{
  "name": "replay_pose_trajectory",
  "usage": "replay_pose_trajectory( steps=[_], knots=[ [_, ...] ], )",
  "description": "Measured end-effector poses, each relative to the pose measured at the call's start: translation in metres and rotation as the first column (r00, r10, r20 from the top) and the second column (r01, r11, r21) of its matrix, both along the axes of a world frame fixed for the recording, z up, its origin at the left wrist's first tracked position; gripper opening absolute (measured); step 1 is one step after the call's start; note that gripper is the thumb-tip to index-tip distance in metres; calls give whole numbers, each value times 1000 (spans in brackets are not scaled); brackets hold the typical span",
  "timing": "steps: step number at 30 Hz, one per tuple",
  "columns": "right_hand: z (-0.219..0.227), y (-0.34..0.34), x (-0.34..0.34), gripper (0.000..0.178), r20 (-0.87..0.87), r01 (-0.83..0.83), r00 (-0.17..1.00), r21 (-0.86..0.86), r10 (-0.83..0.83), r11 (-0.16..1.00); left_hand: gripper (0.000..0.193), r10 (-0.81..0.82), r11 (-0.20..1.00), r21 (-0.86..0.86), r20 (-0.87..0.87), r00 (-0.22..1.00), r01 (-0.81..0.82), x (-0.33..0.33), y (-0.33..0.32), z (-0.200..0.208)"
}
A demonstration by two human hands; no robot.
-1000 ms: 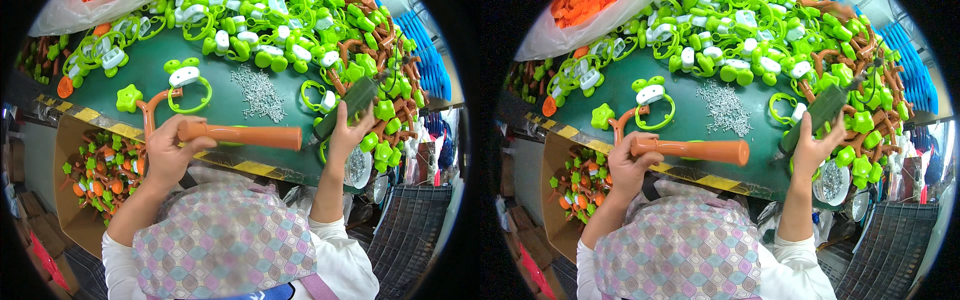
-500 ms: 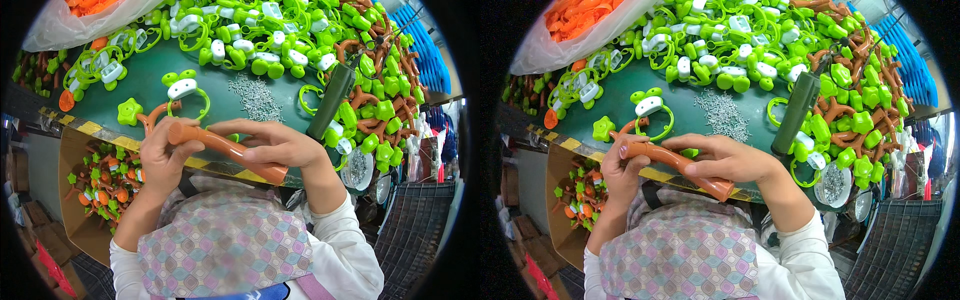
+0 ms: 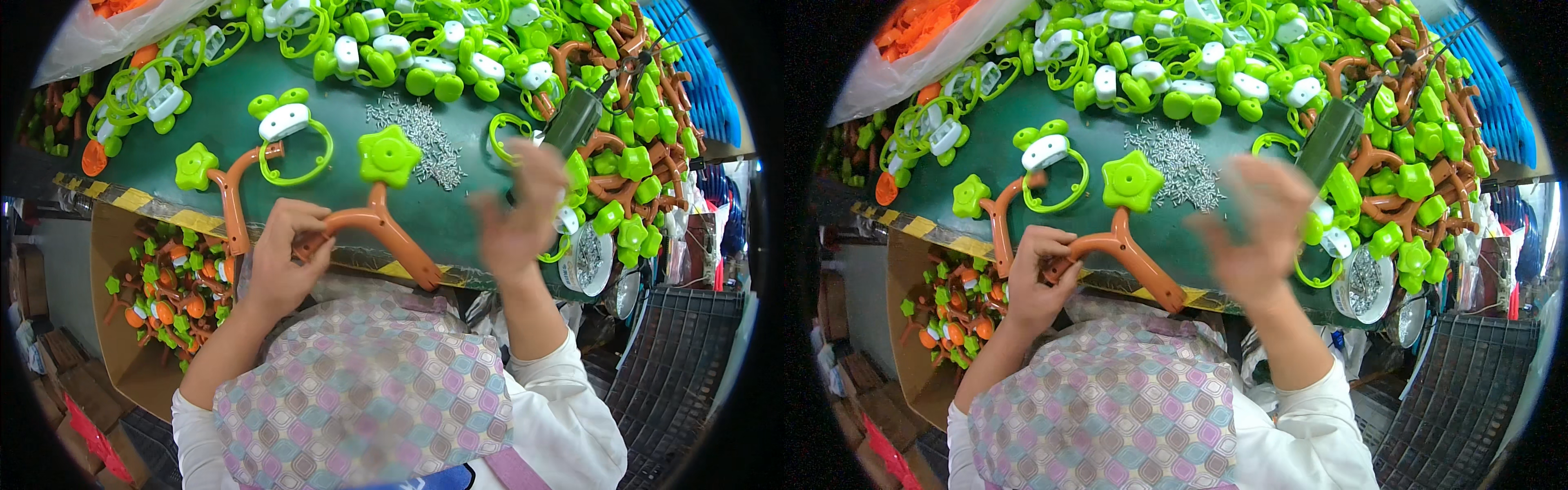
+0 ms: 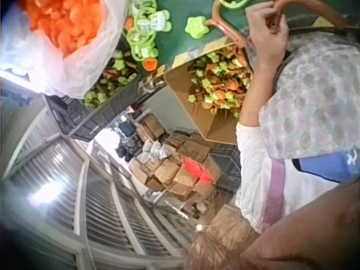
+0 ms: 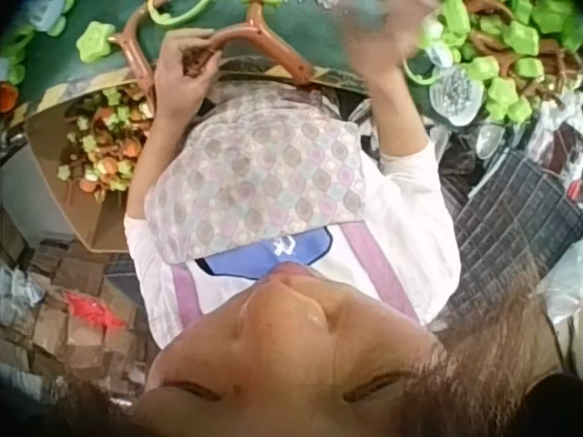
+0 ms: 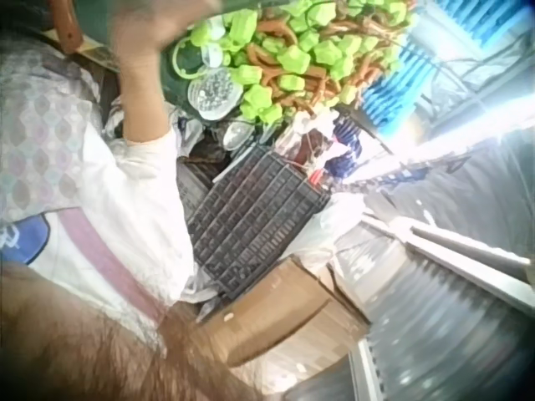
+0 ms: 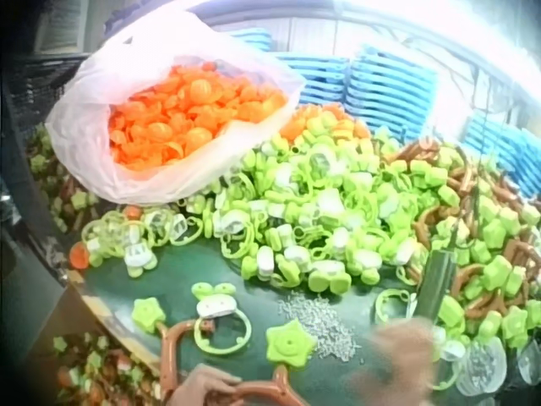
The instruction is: The person assembles colorful plastic toy components on a green workbench. They pick up green and orange parts, insert screws, and use a power screwdriver to fasten them together, then place the completed toys into a cardboard box.
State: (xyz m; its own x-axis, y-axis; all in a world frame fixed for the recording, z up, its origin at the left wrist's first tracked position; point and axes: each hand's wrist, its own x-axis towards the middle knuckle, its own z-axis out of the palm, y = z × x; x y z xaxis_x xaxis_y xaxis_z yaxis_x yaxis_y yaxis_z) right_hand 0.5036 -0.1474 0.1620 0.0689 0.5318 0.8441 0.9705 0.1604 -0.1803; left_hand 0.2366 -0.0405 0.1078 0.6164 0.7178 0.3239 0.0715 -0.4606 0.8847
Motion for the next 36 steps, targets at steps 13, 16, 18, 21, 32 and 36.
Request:
replay_pose_trajectory(
  steps=[13,16,18,21,32,36],
  knots=[
    [4,-1,42,49,-916,1,370,171,158,985,36,-83,904,385,-272,959,187,38,9,-2],
    [27,19,-2,81,-758,-276,-365,643,541,714,34,-134,912,346,-254,958,219,36,15,-11],
    [18,32,-19,84,-754,-436,-359,657,550,615,32,-138,912,345,-250,958,222,35,16,-12],
    [2,43,-33,91,-788,-659,-118,518,604,546,30,-148,909,353,-220,964,220,37,16,-15],
    [14,47,-53,74,-965,-819,210,-85,159,567,25,-173,921,323,-162,971,218,34,21,-17],
    [12,42,-56,68,-954,-844,180,-24,241,536,21,-207,925,296,-134,969,239,35,22,-20]
  ],
)
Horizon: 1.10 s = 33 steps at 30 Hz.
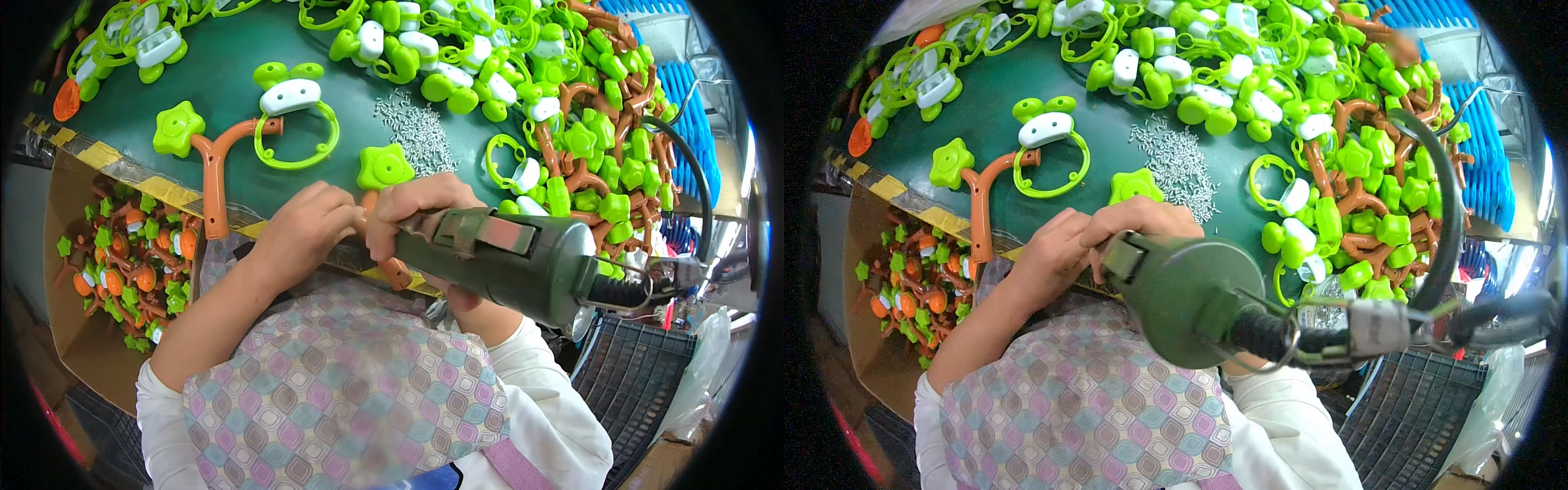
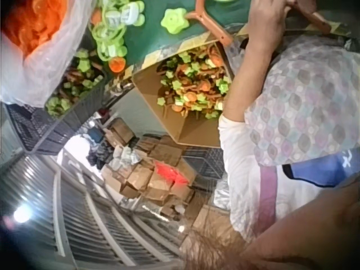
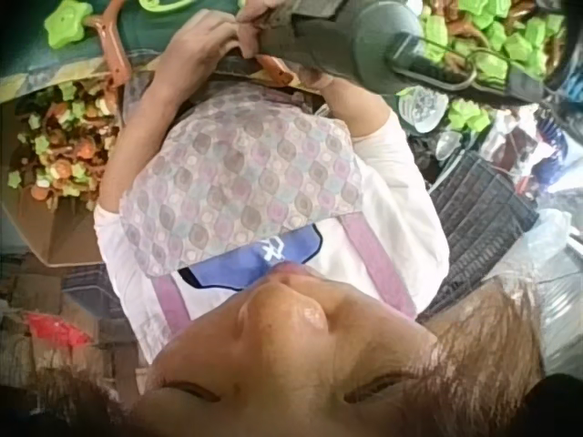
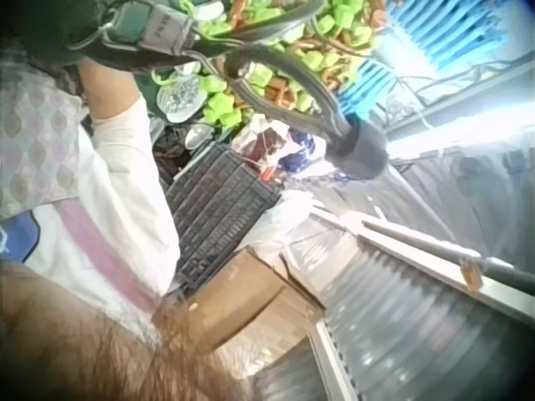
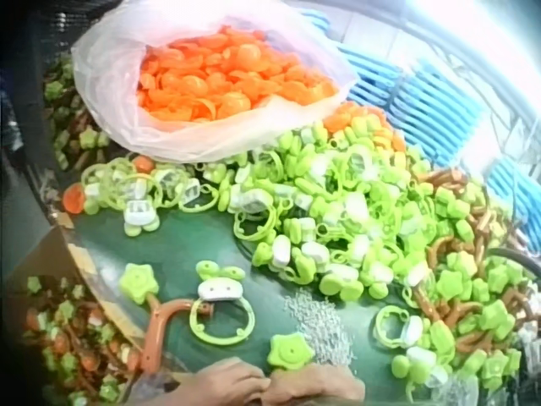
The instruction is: The person assembles colorful plastic toy components on a green workbench. They pick up green and orange parts, insert screws, and use a power screwdriver to fasten them together, then place the completed toys into a cardboard box.
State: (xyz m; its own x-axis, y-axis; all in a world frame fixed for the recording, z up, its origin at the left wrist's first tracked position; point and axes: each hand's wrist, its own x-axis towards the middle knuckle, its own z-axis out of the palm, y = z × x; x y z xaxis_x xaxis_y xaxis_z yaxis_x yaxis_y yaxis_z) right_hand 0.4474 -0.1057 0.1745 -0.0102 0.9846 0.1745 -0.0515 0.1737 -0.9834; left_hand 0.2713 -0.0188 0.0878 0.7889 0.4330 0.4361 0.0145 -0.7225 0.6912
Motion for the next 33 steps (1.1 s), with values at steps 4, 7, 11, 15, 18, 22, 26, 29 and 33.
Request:
replay_pose_trajectory(
  steps=[4,7,11,15,18,22,26,29,33],
  knots=[
    [0,1,6,92,52,42,997,168,-52,985,20,15,1000,3,25,1000,-15,2,-1,-1],
    [19,0,12,100,10,27,999,385,-34,922,21,37,999,0,22,999,-37,0,-1,-4],
    [26,-14,36,100,-32,163,984,561,-175,812,26,84,995,55,-23,996,-83,0,-4,2],
    [5,-49,69,98,-62,523,849,248,-525,816,29,142,990,24,-60,988,-140,-8,-9,13],
    [-9,-58,94,76,36,657,745,139,-667,741,26,116,957,-247,-150,982,-150,-13,-3,36],
    [-24,-60,115,59,23,776,630,20,-776,630,26,83,805,-564,-197,977,-183,-11,9,77],
    [-25,-60,127,49,484,794,69,502,-872,342,28,-53,695,-686,-349,936,-217,-5,24,117],
    [-6,-43,102,46,379,542,-192,810,-905,224,29,-55,699,-687,-326,944,-196,0,27,125],
    [19,-37,76,23,457,594,297,599,-838,537,28,-85,852,-512,-342,936,-110,4,28,127]
  ],
)
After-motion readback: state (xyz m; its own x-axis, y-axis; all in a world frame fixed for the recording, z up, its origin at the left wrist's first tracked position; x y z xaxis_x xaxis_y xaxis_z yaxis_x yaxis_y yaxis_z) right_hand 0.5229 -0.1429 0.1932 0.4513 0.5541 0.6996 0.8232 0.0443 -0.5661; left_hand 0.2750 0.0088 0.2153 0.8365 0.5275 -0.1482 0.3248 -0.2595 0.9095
